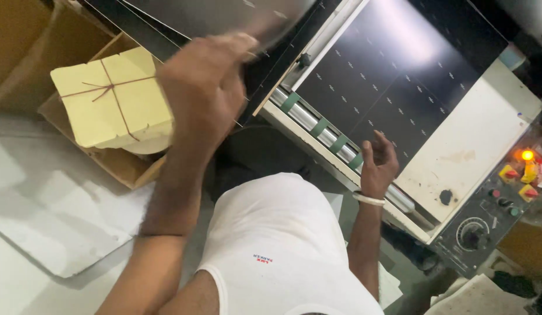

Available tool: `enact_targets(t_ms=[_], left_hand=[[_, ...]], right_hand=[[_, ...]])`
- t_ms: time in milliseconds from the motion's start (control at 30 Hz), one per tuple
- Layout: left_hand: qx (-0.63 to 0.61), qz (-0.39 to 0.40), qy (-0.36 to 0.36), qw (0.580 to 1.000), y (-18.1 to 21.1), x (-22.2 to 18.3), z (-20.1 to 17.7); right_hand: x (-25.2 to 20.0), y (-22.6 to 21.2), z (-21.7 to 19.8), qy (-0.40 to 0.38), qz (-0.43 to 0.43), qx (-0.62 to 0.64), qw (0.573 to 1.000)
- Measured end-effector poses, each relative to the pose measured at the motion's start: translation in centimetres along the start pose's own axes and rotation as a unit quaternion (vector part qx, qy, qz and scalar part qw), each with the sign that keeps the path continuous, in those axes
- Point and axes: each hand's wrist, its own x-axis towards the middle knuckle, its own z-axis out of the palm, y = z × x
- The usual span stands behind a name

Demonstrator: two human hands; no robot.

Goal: The person takes large black printed sheets one at a time from a stack and feeds them into a laminating machine, aligning each sheet against the rollers. The laminated sheet exits onto the output side and the person repeats the cycle with the next sheet.

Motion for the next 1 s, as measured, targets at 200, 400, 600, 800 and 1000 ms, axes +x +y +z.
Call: enact_targets(t_ms=[200,400,600,800,1000], left_hand=[[-0.114,0.142,-0.261,0.948,6.3,-4.3,5.9],[-0.139,0.128,-0.289,0.938,3.7,-3.8,4.5],[0.088,0.013,-0.244,0.966,-1.5,-0.6,-1.1],[0.089,-0.053,-0.279,0.955,-4.0,-0.4,-0.9],[0.012,-0.087,-0.277,0.957,-3.9,-0.1,-1.6]], right_hand=[[-2.8,-5.9,0.9,-0.22,0.036,0.357,0.907],[-2.8,-0.9,-3.2,-0.049,0.042,0.27,0.961],[-4.7,7.5,-7.7,0.119,0.062,0.296,0.946],[-8.6,18.8,-5.9,0.183,0.094,0.236,0.95],[-10.2,17.7,-3.7,0.211,0.123,0.227,0.943]])
